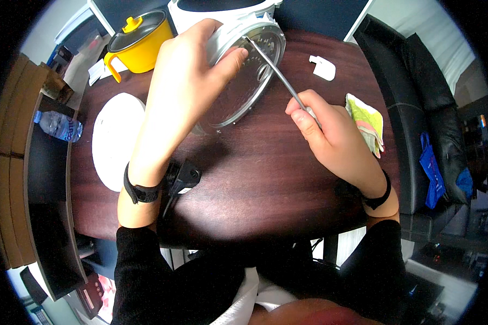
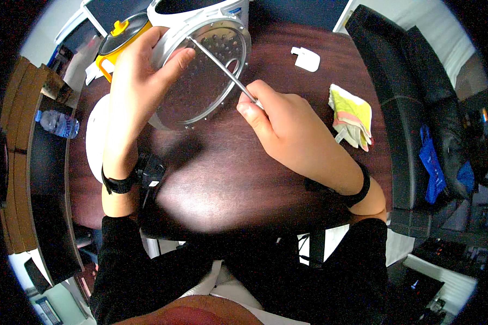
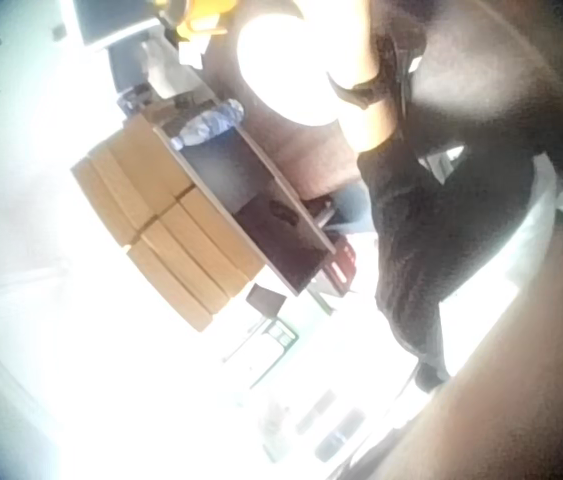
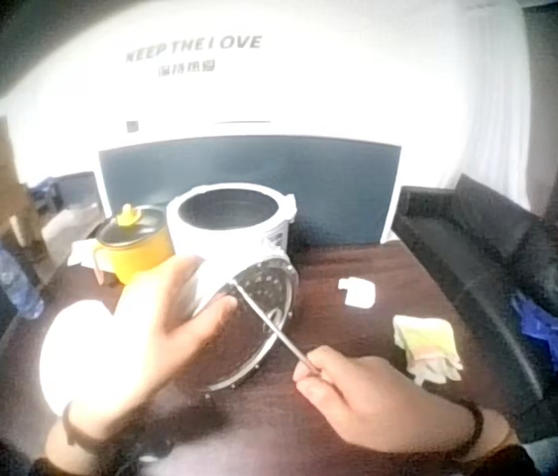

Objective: The person uses a screwdriver to remove screws from a metal steamer tray and places them on the table. The person repeatedly wipes the table surface with a cloth between screw removals.

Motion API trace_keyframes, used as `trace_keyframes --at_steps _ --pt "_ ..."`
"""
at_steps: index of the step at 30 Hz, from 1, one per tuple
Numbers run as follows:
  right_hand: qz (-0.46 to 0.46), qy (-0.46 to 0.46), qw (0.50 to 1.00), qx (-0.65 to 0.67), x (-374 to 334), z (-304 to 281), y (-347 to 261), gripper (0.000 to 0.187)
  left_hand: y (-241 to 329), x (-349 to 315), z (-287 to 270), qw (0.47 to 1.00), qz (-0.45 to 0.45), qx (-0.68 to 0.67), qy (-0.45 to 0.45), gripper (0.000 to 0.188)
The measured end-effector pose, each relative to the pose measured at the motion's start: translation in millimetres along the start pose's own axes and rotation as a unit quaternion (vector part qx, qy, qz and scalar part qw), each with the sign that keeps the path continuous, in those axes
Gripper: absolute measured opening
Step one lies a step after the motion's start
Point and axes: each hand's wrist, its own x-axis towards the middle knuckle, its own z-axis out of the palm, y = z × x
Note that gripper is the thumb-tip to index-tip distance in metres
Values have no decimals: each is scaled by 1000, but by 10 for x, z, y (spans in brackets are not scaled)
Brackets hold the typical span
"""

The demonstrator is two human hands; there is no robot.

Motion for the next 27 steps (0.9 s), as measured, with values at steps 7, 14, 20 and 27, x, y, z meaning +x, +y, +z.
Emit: trace_keyframes --at_steps 7,14,20,27 --pt "-21 38 999 17 -46 -31 -2 15 32 17 -98 991 -38 -123 -29 33" --pt "98 -63 975 192 -69 -94 -84 23 84 24 -183 967 -92 -233 -45 33" --pt "6 -44 985 168 -115 -73 -27 28 20 35 -162 983 -83 -165 -11 31" --pt "17 -23 990 137 -96 -66 -34 29 40 27 -169 981 -81 -174 -16 30"
